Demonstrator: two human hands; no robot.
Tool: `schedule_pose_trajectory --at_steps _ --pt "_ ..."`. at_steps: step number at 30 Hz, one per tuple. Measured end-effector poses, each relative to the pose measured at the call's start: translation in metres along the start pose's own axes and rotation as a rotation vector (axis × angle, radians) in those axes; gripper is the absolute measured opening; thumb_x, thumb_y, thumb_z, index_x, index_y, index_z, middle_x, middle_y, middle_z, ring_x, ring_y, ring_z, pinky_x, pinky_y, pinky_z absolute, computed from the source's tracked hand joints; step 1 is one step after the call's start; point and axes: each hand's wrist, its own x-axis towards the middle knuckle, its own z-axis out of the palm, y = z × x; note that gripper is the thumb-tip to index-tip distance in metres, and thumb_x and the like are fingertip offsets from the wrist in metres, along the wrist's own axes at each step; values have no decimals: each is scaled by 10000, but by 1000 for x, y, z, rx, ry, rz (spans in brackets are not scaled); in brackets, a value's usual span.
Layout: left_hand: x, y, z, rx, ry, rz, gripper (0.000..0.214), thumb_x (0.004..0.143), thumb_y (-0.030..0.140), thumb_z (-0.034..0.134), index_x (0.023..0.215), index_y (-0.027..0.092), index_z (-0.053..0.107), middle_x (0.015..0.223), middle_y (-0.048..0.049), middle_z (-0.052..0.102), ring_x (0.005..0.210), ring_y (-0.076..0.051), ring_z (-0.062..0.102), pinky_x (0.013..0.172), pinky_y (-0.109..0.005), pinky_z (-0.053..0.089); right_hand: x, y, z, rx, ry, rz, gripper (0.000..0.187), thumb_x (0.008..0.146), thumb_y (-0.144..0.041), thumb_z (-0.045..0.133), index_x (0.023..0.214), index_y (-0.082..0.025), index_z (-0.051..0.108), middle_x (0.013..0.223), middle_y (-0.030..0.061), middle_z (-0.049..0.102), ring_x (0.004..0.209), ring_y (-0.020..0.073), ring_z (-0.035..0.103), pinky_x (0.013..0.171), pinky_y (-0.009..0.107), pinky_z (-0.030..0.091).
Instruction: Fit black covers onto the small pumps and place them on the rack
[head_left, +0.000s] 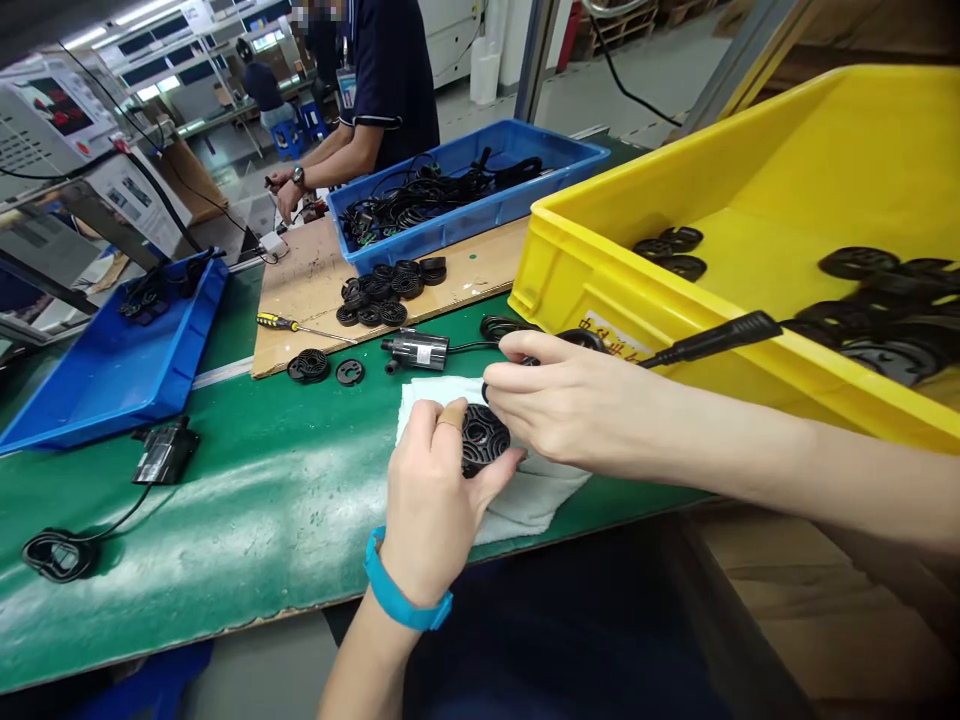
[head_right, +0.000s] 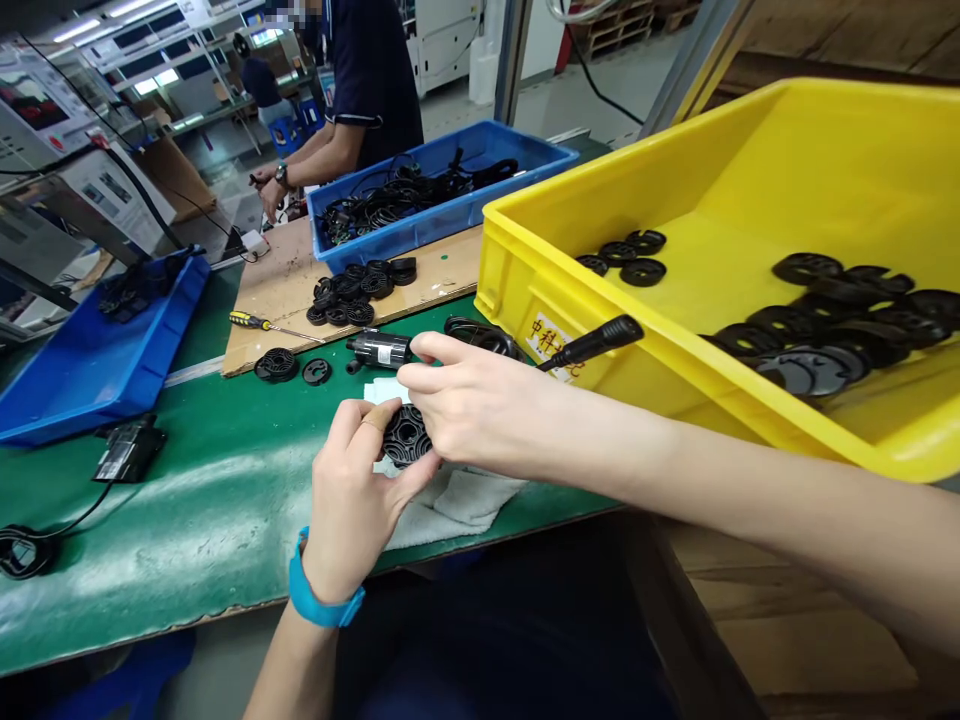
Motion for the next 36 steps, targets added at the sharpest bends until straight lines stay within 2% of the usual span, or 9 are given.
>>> schedule_pose_trajectory --at_steps 3,5,12,20,24,27,36 --pt "6 -5 -11 -102 -137 60 428 915 345 716 1297 203 587 1057 -82 637 981 -234 625 857 -369 564 1 0 0 25 -6 1 308 954 -97 494 706 -175 659 644 -3 554 786 187 508 941 398 474" --pt "8 -6 -15 -113 -164 58 440 899 324 736 1300 213 590 1084 -80 646 1014 -242 617 889 -378 556 1 0 -1 42 -14 -3 323 956 -90 472 717 -176 671 655 2 566 791 191 514 945 403 477" --pt "3 1 -7 43 -72 14 434 919 325 707 1286 134 577 1019 -105 623 944 -258 605 791 -380 541 1 0 -1 12 -24 10 300 957 -95 487 717 -175 648 660 -3 558 803 181 506 945 385 474" --pt "4 2 -8 -4 -106 -42 432 893 347 741 1259 169 599 1048 -95 626 985 -266 600 838 -397 538 1 -1 1 52 -19 7 372 988 -79 418 725 -185 658 647 11 551 800 194 507 959 404 454" --pt "0 1 1 -174 -17 -106 417 884 354 756 1243 188 623 1099 -92 632 1031 -249 626 894 -382 544 -1 -1 3 110 -31 33 460 1016 -57 322 733 -203 654 644 26 572 844 204 528 989 398 430" --pt "-5 -1 14 -283 94 -106 428 903 369 735 1274 193 614 1144 -105 639 1078 -241 646 929 -367 554 -1 0 3 205 -34 54 453 1006 -51 336 718 -229 636 640 23 585 847 211 539 953 382 444" --pt "-17 -13 37 -321 281 -18 491 888 345 758 1341 218 621 1197 -120 674 1135 -244 675 972 -384 582 0 1 4 321 28 106 444 999 -53 366 694 -247 625 648 17 609 813 210 547 936 377 454"
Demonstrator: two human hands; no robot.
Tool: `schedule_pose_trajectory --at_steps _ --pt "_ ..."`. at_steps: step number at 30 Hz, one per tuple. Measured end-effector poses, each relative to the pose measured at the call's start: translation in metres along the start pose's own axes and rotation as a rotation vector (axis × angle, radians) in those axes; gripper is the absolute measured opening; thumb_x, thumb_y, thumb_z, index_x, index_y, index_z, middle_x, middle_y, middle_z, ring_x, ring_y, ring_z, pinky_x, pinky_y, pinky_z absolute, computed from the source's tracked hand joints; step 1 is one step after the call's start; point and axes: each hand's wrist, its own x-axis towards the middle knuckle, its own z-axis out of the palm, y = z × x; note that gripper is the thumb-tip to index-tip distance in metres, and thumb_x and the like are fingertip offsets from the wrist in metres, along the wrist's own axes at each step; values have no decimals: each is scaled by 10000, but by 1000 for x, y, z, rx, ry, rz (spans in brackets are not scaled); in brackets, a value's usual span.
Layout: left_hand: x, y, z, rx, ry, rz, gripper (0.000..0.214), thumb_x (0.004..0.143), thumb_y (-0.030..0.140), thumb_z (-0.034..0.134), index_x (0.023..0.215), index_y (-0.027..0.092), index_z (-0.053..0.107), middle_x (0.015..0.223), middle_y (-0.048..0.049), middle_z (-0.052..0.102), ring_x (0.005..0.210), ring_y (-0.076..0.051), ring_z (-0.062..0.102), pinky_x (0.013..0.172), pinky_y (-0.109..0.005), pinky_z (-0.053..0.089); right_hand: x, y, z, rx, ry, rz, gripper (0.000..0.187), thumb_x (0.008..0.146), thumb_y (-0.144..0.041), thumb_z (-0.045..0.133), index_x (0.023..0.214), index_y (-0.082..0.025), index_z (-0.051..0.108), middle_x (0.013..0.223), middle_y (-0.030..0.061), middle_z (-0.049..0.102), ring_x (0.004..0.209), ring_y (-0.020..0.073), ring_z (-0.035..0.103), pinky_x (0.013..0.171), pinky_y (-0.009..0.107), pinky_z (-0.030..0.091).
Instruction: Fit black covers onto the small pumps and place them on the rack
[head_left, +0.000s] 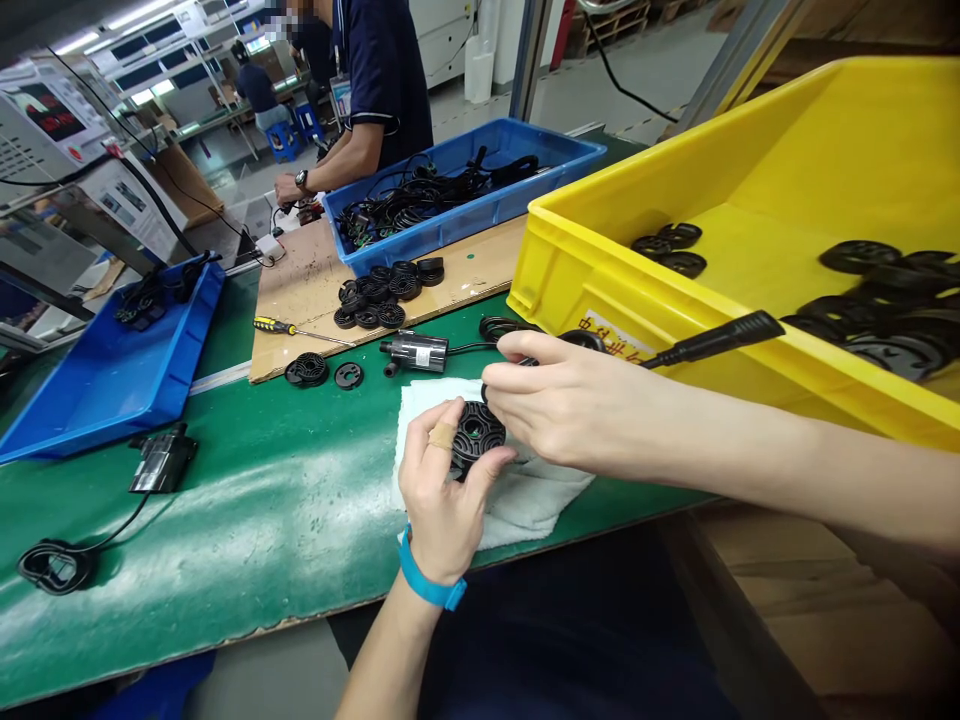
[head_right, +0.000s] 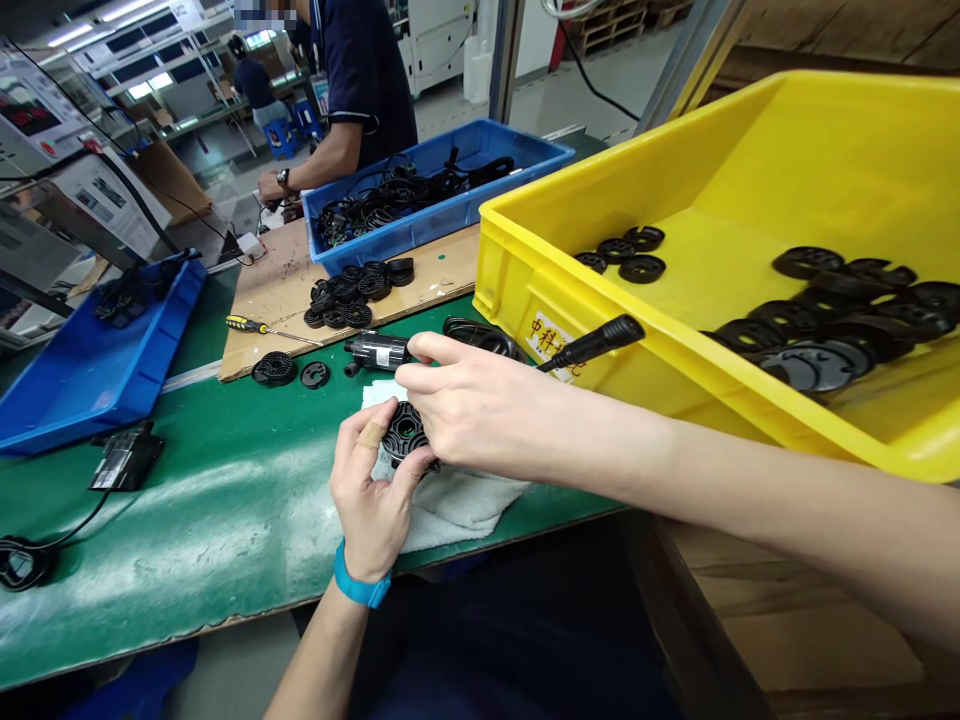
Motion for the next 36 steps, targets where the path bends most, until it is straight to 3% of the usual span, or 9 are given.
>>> schedule_pose_trajectory --at_steps 11,19,28,36 --pt "-1 5 6 95 116 51 378 867 227 765 1232 159 691 1213 -162 707 1113 -256 716 959 -407 620 1 0 -1 67 -2 23 416 966 -30 419 674 -251 616 640 15 588 819 209 540 928 372 463" --pt "-1 4 3 48 62 43 356 877 213 757 1227 183 703 1255 -152 714 1150 -255 713 1002 -412 605 1 0 -2 -82 -98 -42 415 974 -45 393 702 -247 633 649 24 590 831 217 520 918 395 465" --pt "-6 -1 18 -255 20 -210 277 908 237 685 1180 212 638 1255 -111 672 1210 -255 640 1074 -460 515 2 0 -3 3 -74 -14 407 945 -39 444 647 -265 604 640 13 589 843 214 525 963 395 471" --pt "-6 2 18 -371 -19 -290 224 941 260 645 1157 208 614 1289 -116 650 1242 -248 622 1096 -447 492 5 0 -6 218 -144 83 435 943 -46 414 635 -292 597 644 25 587 862 223 539 974 421 485"
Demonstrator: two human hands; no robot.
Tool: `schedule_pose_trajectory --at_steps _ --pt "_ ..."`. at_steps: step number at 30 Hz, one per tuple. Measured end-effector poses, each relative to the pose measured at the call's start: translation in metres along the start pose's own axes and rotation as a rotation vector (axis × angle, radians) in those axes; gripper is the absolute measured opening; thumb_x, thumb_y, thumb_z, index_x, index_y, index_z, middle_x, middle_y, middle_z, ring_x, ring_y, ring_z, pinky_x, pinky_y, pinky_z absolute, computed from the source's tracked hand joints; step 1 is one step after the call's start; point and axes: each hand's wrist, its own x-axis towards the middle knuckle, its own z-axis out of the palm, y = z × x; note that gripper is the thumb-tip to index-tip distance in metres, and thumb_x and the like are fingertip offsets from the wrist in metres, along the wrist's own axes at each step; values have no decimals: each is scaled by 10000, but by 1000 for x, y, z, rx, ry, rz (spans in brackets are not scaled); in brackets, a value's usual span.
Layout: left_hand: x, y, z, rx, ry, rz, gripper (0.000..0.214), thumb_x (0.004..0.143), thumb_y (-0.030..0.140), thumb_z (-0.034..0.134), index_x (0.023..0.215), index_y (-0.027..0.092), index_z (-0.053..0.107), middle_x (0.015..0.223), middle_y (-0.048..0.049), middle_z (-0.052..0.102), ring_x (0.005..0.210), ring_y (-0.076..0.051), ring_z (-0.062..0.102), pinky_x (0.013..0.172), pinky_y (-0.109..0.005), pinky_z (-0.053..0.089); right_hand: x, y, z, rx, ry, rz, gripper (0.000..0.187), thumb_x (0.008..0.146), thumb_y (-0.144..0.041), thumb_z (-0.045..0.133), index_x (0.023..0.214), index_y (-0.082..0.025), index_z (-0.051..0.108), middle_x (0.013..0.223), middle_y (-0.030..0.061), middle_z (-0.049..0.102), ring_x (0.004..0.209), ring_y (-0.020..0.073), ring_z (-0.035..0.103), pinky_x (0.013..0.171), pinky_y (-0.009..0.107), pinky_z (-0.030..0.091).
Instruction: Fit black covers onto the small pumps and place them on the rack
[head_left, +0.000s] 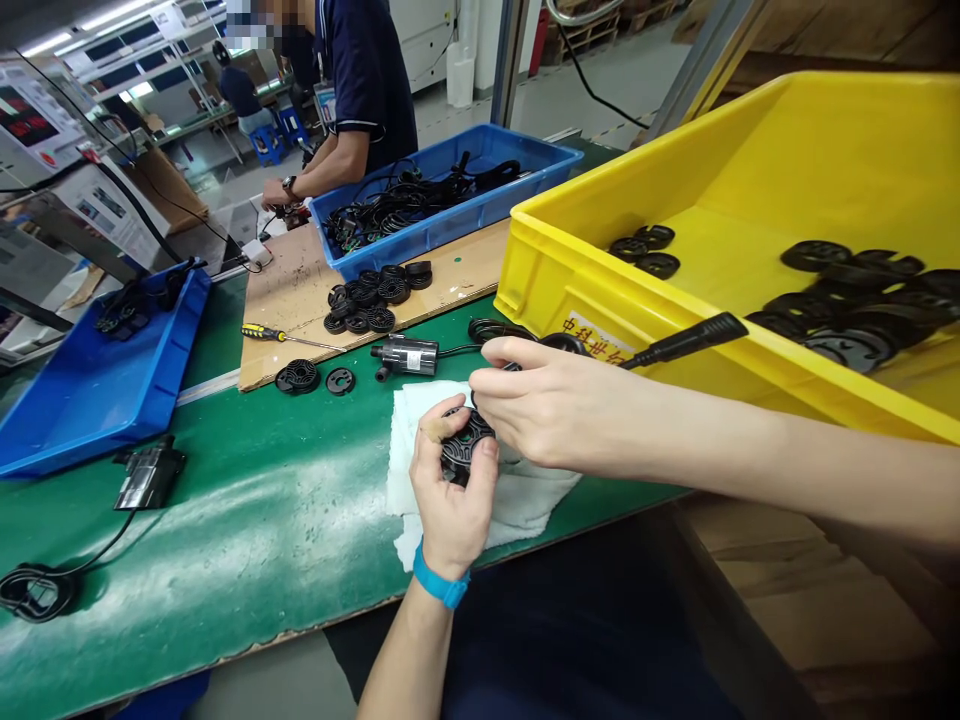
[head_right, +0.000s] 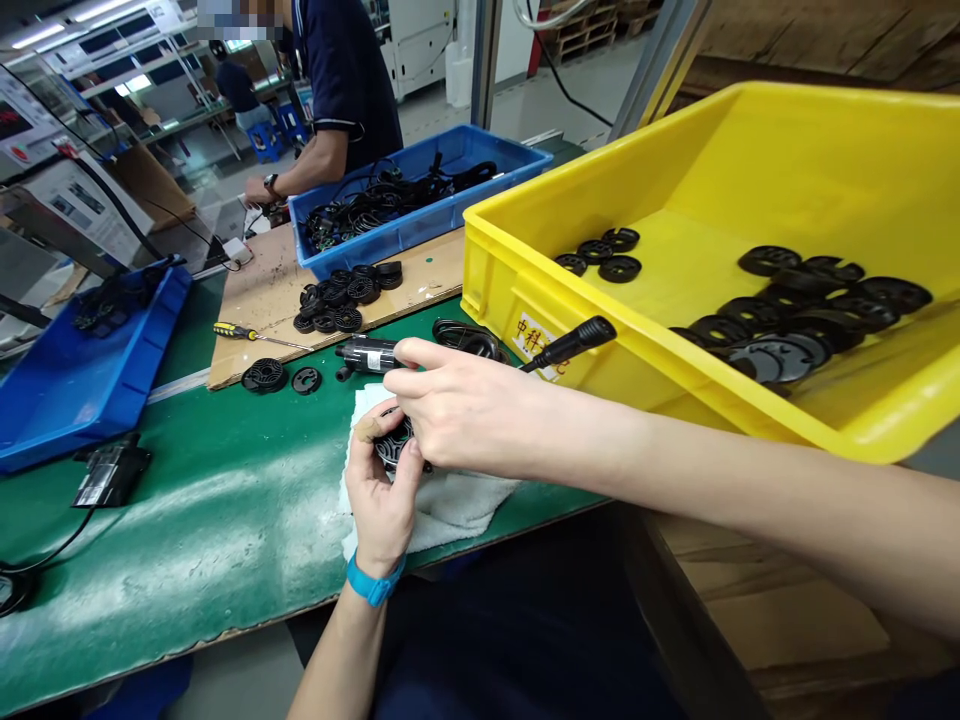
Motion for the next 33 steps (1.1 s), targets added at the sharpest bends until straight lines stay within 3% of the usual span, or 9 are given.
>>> schedule_pose_trajectory --at_steps 4,11,18,21,24,26,29,33 --pt "2 1 -1 -39 -22 -36 214 919 226 661 1125 214 606 1295 -104 641 1269 -241 602 1111 -431 473 -1 0 1 23 67 -13 416 929 -30 467 609 -279 561 638 15 565 846 211 527 966 388 470" --pt "7 3 -2 -63 -50 -74 195 897 223 659 1077 198 588 1131 -82 659 1118 -216 649 1012 -377 518 -1 0 0 -87 -2 -51 418 920 -15 457 621 -277 585 650 17 591 874 211 547 988 402 493" --pt "13 6 -2 -1 -71 -52 169 902 267 631 1038 204 553 1084 -68 660 1038 -208 663 956 -358 534 4 -9 -5 -568 -54 -252 330 854 -72 558 593 -268 607 645 0 586 923 198 564 997 374 506" --pt "13 5 -1 -10 -80 -42 168 916 277 609 1056 212 543 1052 -54 664 1016 -204 663 942 -347 533 5 -19 -8 -823 -135 -340 261 882 -125 519 712 -254 669 805 -5 675 1080 191 579 1049 422 461" --pt "12 2 -1 -13 -82 -40 197 924 285 607 1097 216 545 1064 -52 657 1039 -206 652 960 -349 520 3 -23 -7 -1010 -150 -400 309 922 -129 430 804 -251 689 938 0 691 1157 197 569 1068 481 438" --pt "12 3 -2 0 -72 -42 200 923 293 610 1096 214 545 1091 -61 648 1063 -212 641 979 -360 510 0 -22 -4 -924 -74 -372 349 921 -91 418 767 -253 686 858 5 670 1049 192 585 1044 447 458" --pt "14 4 -6 3 -82 -79 195 936 299 610 1100 209 555 1119 -68 635 1085 -206 628 994 -356 497 -6 -16 3 -672 82 -210 365 945 -48 444 747 -225 694 714 12 614 829 185 554 921 356 487" --pt "18 2 -13 -32 -141 -111 244 964 350 608 1159 206 575 1162 -65 628 1111 -194 613 1003 -338 482 -15 -9 17 -516 248 20 337 1021 -77 432 843 -178 700 752 23 647 772 183 525 835 339 466"
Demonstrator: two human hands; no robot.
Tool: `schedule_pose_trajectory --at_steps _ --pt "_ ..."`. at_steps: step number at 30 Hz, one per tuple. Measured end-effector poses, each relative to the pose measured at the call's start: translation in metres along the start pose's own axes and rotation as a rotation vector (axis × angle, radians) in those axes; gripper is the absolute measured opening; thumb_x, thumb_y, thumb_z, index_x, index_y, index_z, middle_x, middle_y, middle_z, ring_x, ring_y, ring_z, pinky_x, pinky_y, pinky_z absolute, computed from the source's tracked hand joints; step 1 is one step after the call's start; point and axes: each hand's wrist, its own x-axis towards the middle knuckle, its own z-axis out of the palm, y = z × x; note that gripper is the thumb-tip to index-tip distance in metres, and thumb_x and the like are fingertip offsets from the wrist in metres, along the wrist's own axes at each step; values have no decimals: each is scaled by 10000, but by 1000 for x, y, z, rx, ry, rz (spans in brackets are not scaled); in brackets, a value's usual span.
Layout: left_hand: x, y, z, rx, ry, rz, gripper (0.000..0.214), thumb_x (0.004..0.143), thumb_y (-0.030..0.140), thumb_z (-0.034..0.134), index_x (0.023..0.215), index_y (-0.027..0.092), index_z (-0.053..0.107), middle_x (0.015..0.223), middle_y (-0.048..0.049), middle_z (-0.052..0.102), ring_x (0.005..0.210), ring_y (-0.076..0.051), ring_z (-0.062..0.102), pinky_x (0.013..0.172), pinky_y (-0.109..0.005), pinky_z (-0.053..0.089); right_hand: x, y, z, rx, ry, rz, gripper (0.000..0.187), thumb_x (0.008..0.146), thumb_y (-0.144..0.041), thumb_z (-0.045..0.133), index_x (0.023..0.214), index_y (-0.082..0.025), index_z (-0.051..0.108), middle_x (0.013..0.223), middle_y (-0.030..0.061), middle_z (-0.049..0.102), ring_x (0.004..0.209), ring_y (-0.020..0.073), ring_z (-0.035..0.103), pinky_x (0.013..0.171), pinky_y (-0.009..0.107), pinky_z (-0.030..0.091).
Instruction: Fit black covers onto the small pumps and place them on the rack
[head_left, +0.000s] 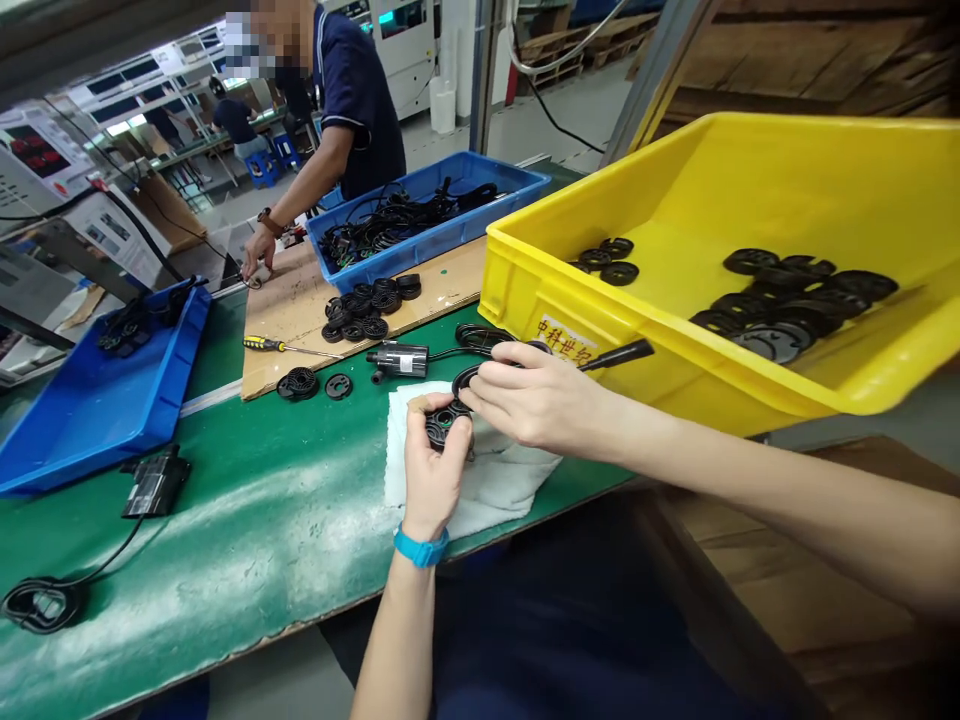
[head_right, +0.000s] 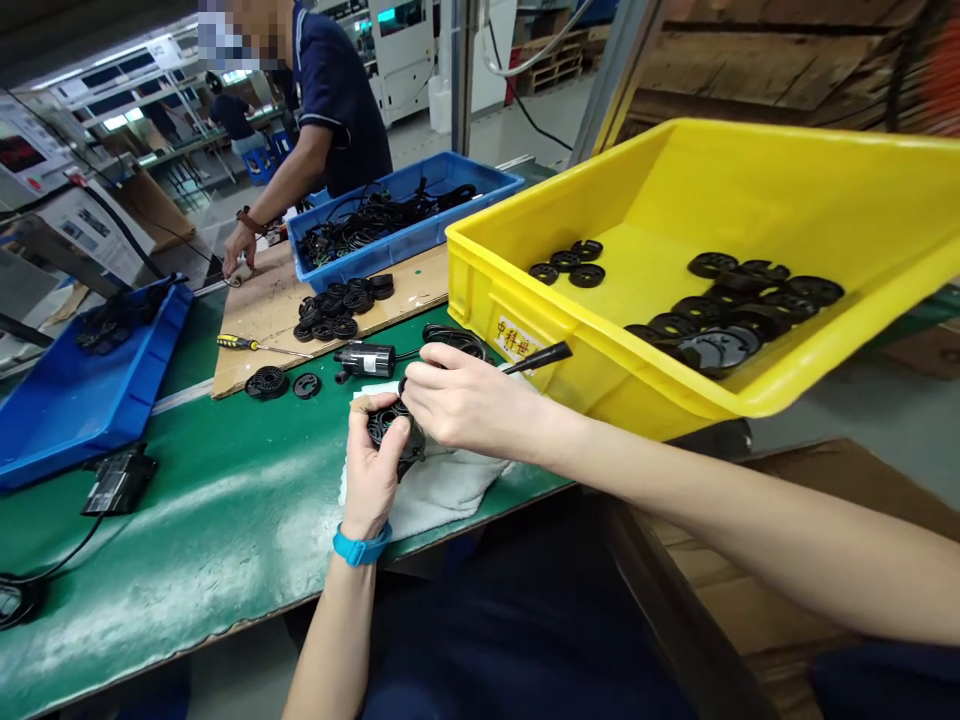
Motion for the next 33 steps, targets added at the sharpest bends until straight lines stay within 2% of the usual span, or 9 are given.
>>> schedule_pose_trajectory --at_steps 4,7,10,13,17,19,21,27,33 --pt "0 -2 -1 -5 5 -5 297 970 408 612 1184 204 585 1196 -75 620 1151 -204 600 1033 -349 470 -14 -17 11 214 104 273 310 1033 -115 424 1008 -170 729 844 51 718 795 189 554 838 375 467" --pt "-2 -2 1 -7 23 -27 302 959 415 627 1178 210 595 1193 -70 618 1152 -205 602 1032 -344 473 -24 -50 11 403 386 614 293 973 -117 535 1170 -225 723 964 71 744 856 203 617 796 395 499" --pt "-4 -2 3 1 38 -60 286 956 408 631 1175 226 604 1186 -59 616 1151 -205 606 1038 -342 470 -28 -94 6 503 647 946 364 882 -114 672 1183 -306 742 952 56 704 899 224 663 789 398 557" --pt "-4 -3 3 5 47 -63 287 953 406 635 1171 221 604 1185 -64 607 1141 -206 609 1030 -344 480 -21 -123 6 915 590 1271 303 925 -240 664 1218 -274 732 1056 83 695 990 236 684 858 387 589" --pt "-6 -3 5 -2 59 -73 295 951 400 642 1181 221 596 1209 -66 613 1157 -204 610 1030 -338 487 0 -117 16 1601 494 1619 395 949 -517 618 1158 -204 740 1140 103 726 1142 267 650 1023 405 525" --pt "-7 -2 6 7 68 -70 294 951 395 648 1181 220 599 1215 -66 614 1170 -204 606 1051 -341 476 7 -107 21 1892 496 1674 448 923 -596 617 1033 -190 772 1015 84 753 1063 264 663 991 400 527" --pt "-8 -1 8 18 77 -59 282 954 391 649 1176 222 605 1211 -62 614 1180 -200 601 1065 -338 469 9 -100 25 2018 508 1686 454 878 -624 657 929 -191 786 940 70 756 1007 261 659 951 395 527" --pt "-10 -1 10 9 79 -33 238 968 373 636 1159 233 615 1197 -56 624 1165 -192 612 1038 -324 495 3 -97 29 2113 485 1585 364 879 -533 683 981 -198 784 961 59 759 1020 260 649 914 378 513" --pt "-11 -3 11 -45 65 -44 210 985 332 617 1175 244 616 1235 -55 609 1224 -187 579 1088 -320 458 6 -95 35 2005 521 1610 299 853 -446 679 1007 -206 772 1034 57 762 1003 254 656 982 389 499"
